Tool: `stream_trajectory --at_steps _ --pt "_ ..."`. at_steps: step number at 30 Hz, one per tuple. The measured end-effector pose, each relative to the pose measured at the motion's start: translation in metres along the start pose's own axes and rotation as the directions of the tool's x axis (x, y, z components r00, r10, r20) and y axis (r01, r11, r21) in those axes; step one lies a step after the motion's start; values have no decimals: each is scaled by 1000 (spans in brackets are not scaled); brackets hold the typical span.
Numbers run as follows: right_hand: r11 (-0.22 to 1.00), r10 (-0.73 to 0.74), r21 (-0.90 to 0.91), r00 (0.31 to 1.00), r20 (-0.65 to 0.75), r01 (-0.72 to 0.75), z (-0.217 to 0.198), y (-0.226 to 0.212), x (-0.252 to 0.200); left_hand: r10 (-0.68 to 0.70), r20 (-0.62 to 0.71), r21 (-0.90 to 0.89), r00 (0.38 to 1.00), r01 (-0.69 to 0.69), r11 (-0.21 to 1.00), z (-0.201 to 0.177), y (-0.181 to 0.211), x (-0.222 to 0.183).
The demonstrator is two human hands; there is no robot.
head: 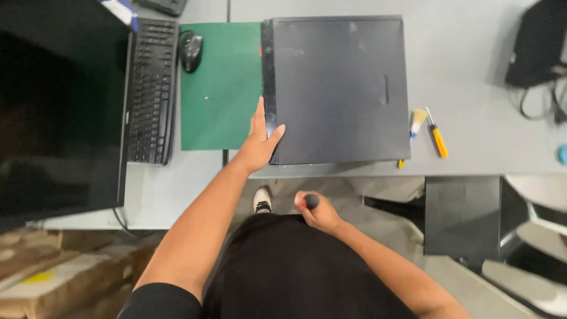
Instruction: Aligning and securing the side panel of a desktop computer case using a screwdriver.
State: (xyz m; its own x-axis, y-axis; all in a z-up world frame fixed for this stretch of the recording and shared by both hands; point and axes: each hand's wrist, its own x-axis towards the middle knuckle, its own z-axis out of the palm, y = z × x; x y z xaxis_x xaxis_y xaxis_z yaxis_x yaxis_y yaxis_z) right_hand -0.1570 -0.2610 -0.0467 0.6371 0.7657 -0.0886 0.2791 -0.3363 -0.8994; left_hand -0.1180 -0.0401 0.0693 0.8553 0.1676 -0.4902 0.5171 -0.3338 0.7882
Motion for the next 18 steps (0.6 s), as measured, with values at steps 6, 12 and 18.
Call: stream_trajectory --at_steps 6,12,18 --pt "924 366 -79 925 -99 -374 16 -20 10 220 -113 227 969 -191 955 3 -9 3" --pt "882 465 105 808 -362 -460 43 -10 5 744 310 569 592 -743 353 -11 -49 26" --pt "895 435 184 709 -555 -406 48 1 -16 882 154 578 445 -764 285 -2 -62 32"
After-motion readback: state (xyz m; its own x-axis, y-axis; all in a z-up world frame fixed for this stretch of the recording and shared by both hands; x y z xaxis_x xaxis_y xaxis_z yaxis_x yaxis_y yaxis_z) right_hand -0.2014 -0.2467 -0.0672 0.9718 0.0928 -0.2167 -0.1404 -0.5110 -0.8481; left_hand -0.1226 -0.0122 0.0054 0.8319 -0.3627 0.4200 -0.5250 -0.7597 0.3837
